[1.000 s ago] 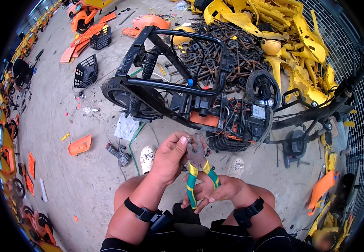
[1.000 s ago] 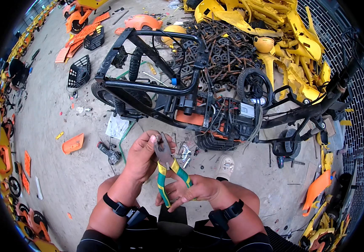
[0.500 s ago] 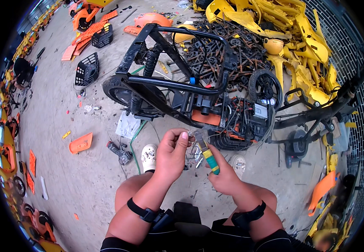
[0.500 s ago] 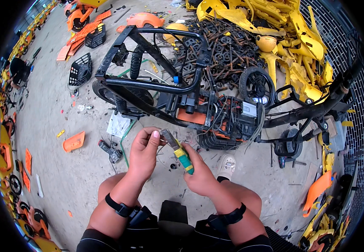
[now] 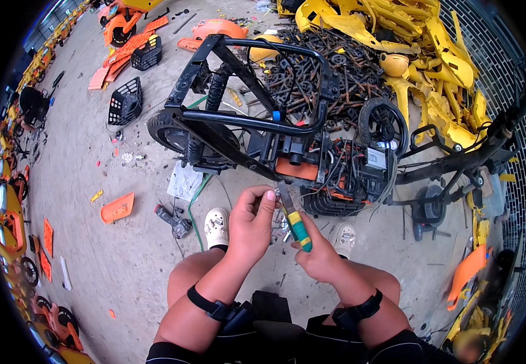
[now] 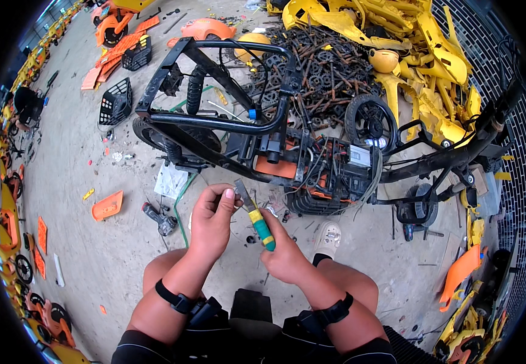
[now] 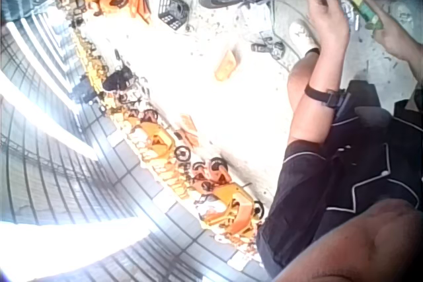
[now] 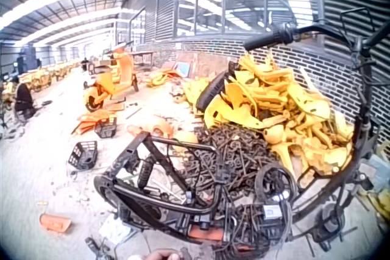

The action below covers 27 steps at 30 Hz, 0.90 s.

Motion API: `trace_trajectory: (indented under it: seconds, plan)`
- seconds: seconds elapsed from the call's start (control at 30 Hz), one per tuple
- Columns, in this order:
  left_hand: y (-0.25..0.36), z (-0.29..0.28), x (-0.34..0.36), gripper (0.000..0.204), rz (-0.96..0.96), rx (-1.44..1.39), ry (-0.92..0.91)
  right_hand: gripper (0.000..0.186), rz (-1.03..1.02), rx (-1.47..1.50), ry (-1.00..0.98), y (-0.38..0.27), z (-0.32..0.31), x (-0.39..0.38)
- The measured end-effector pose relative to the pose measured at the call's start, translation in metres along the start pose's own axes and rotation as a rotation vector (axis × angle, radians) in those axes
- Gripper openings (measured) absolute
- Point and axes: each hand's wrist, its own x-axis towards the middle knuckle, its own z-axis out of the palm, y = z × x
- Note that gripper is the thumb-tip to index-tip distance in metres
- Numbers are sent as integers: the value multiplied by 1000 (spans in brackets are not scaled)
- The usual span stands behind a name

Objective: The person uses pliers to strip insulation and twist electrical wires while connecting them to a motorcycle frame.

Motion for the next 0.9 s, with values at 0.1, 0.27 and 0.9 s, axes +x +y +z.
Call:
trace_trajectory:
  seconds: [0.1,0.27,0.9]
  plan:
    - [1,0,0,18,-12,33,-5,80,28,42,-5,1,0,0]
    - [-2,-1,1,19,-8,79,-5,79,64,72,-4,-7,0,-1]
    - [2,-5,1,20,-52,140,4,78,5,28,-75,20,0,9]
